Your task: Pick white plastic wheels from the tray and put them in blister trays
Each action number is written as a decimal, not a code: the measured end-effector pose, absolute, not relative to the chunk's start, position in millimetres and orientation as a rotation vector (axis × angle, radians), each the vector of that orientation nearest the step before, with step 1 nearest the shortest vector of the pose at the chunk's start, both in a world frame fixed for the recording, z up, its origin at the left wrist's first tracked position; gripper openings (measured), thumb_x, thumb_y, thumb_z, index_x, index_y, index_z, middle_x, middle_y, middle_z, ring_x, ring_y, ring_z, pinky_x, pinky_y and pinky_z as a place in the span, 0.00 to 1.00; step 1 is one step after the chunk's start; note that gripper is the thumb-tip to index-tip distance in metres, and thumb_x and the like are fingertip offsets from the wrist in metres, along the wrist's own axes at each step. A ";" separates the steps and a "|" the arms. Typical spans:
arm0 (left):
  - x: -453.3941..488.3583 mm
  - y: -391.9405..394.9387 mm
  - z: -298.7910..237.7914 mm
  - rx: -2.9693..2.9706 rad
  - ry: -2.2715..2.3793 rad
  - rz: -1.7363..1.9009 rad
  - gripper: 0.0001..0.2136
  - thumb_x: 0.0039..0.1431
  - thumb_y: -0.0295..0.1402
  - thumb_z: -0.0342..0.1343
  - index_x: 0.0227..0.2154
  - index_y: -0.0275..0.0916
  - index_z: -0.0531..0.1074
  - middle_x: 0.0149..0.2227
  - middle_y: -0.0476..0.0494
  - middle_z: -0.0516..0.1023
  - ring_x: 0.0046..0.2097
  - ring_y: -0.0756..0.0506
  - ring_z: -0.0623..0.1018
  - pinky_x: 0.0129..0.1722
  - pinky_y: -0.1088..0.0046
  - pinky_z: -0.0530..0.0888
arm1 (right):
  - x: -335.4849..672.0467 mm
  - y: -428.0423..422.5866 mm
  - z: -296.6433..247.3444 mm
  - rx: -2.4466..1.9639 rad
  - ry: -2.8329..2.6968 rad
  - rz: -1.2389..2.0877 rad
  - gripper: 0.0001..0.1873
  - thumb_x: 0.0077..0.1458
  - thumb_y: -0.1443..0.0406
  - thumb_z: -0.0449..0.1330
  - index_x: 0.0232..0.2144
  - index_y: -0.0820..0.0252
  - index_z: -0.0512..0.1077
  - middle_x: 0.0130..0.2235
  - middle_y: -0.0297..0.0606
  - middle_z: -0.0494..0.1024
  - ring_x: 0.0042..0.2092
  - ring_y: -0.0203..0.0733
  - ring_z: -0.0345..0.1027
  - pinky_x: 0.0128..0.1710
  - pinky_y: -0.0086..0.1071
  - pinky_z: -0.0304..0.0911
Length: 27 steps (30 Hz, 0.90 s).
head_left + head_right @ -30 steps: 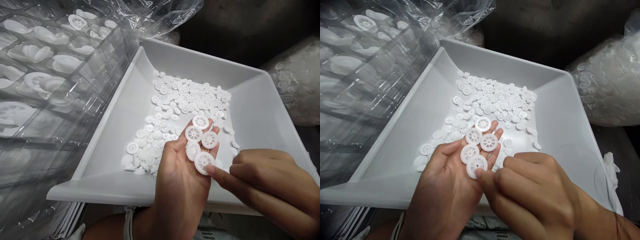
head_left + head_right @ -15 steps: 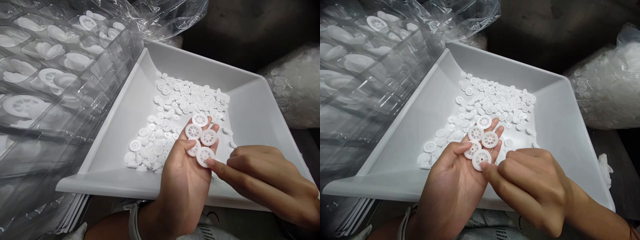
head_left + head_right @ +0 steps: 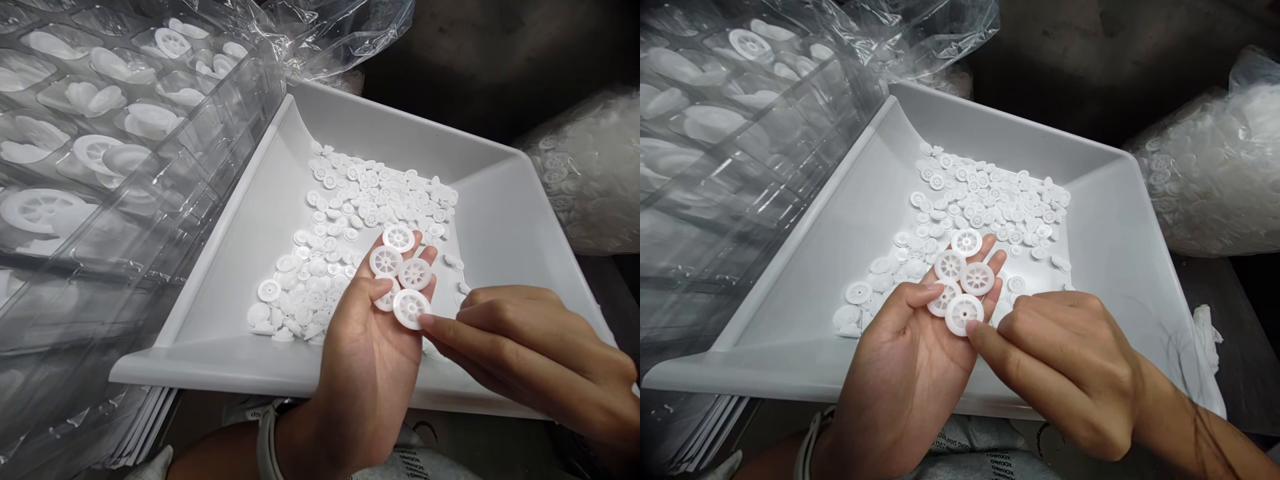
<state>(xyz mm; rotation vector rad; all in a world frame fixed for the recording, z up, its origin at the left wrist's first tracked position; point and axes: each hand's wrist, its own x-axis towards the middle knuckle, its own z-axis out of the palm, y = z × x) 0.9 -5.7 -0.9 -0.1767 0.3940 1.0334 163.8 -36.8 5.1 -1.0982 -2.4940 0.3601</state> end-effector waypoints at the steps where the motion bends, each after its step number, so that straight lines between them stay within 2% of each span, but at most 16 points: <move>1: 0.6 -6.3 -1.0 -0.175 0.390 1.035 0.24 0.60 0.25 0.46 0.60 0.34 0.61 0.53 0.41 0.75 0.57 0.45 0.72 0.57 0.71 0.69 | 164.2 -35.8 5.8 -1.094 -2.500 0.380 0.28 0.63 0.70 0.48 0.63 0.49 0.57 0.27 0.36 0.71 0.28 0.45 0.68 0.29 0.40 0.59; 3: 0.2 -7.2 -1.2 -0.180 0.386 1.035 0.23 0.60 0.25 0.46 0.59 0.36 0.62 0.53 0.42 0.75 0.57 0.45 0.72 0.58 0.71 0.69 | 165.5 -32.7 6.8 -1.071 -2.512 0.387 0.28 0.63 0.71 0.48 0.63 0.50 0.57 0.27 0.36 0.71 0.28 0.44 0.68 0.29 0.40 0.60; 8: 1.3 -6.4 -1.3 -0.165 0.373 1.023 0.20 0.60 0.26 0.46 0.54 0.36 0.68 0.50 0.42 0.78 0.56 0.46 0.73 0.57 0.72 0.69 | 165.0 -23.0 4.7 -0.959 -2.583 0.243 0.29 0.59 0.73 0.51 0.63 0.59 0.59 0.29 0.37 0.71 0.28 0.41 0.66 0.25 0.36 0.58; 11: 2.1 -4.5 -1.5 -0.177 0.401 0.999 0.19 0.60 0.27 0.46 0.54 0.34 0.69 0.50 0.40 0.77 0.56 0.43 0.73 0.58 0.68 0.68 | 156.2 -20.0 6.4 -1.042 -2.471 0.260 0.23 0.57 0.72 0.57 0.55 0.58 0.67 0.31 0.37 0.71 0.29 0.39 0.67 0.26 0.33 0.59; 13: 1.4 -2.4 -1.3 -0.228 0.479 0.976 0.21 0.60 0.27 0.47 0.57 0.36 0.65 0.53 0.39 0.76 0.56 0.42 0.73 0.60 0.65 0.67 | 148.8 -16.8 10.4 -1.127 -2.192 0.501 0.11 0.56 0.70 0.58 0.43 0.57 0.71 0.29 0.36 0.69 0.29 0.37 0.64 0.26 0.31 0.60; 14: 0.7 -1.0 -1.2 -0.253 0.527 0.965 0.23 0.60 0.26 0.47 0.59 0.37 0.62 0.54 0.40 0.75 0.56 0.42 0.73 0.60 0.65 0.66 | 146.0 -13.9 12.8 -1.151 -1.987 0.714 0.03 0.58 0.67 0.57 0.37 0.58 0.69 0.28 0.35 0.66 0.27 0.35 0.61 0.24 0.29 0.59; 17: -1.7 4.4 -2.2 -0.262 0.609 0.954 0.29 0.58 0.21 0.47 0.63 0.41 0.55 0.55 0.40 0.74 0.56 0.44 0.73 0.63 0.66 0.62 | 146.5 0.9 18.9 -1.047 -1.310 1.363 0.11 0.60 0.60 0.48 0.27 0.58 0.60 0.27 0.31 0.57 0.21 0.30 0.47 0.14 0.21 0.47; 20: -3.4 9.2 -4.5 -0.220 0.596 0.963 0.35 0.54 0.16 0.49 0.64 0.42 0.52 0.55 0.40 0.74 0.57 0.44 0.72 0.64 0.66 0.59 | 163.0 20.5 25.6 -1.003 -1.014 1.523 0.14 0.57 0.53 0.47 0.28 0.57 0.57 0.29 0.31 0.55 0.22 0.29 0.39 0.10 0.16 0.35; 23: -4.9 10.2 -4.6 -0.230 0.569 0.952 0.36 0.52 0.14 0.49 0.65 0.42 0.52 0.54 0.40 0.75 0.57 0.44 0.72 0.63 0.66 0.60 | 194.5 40.2 45.0 -1.277 -1.162 1.193 0.15 0.56 0.53 0.53 0.27 0.56 0.57 0.26 0.28 0.55 0.20 0.27 0.36 0.10 0.16 0.34; 24: -5.3 9.9 -3.7 -0.236 0.565 0.949 0.36 0.52 0.14 0.49 0.65 0.41 0.52 0.54 0.39 0.75 0.57 0.44 0.72 0.63 0.66 0.60 | 208.5 47.6 56.5 -1.387 -1.254 0.959 0.15 0.56 0.54 0.54 0.26 0.57 0.58 0.25 0.28 0.58 0.19 0.26 0.40 0.11 0.17 0.37; 26: -5.6 9.0 -0.5 -0.245 0.578 0.943 0.35 0.53 0.15 0.48 0.64 0.37 0.53 0.53 0.37 0.75 0.56 0.43 0.73 0.64 0.65 0.60 | 242.7 65.9 85.7 -1.550 -1.476 0.154 0.15 0.58 0.57 0.53 0.25 0.60 0.64 0.26 0.33 0.68 0.21 0.27 0.56 0.16 0.22 0.48; 27: -5.4 8.7 1.4 -0.255 0.589 0.938 0.33 0.53 0.15 0.48 0.64 0.36 0.54 0.53 0.37 0.75 0.56 0.43 0.73 0.64 0.65 0.60 | 262.6 77.0 101.6 -1.513 -1.444 -0.040 0.16 0.57 0.57 0.56 0.23 0.62 0.65 0.28 0.34 0.70 0.24 0.29 0.62 0.19 0.24 0.48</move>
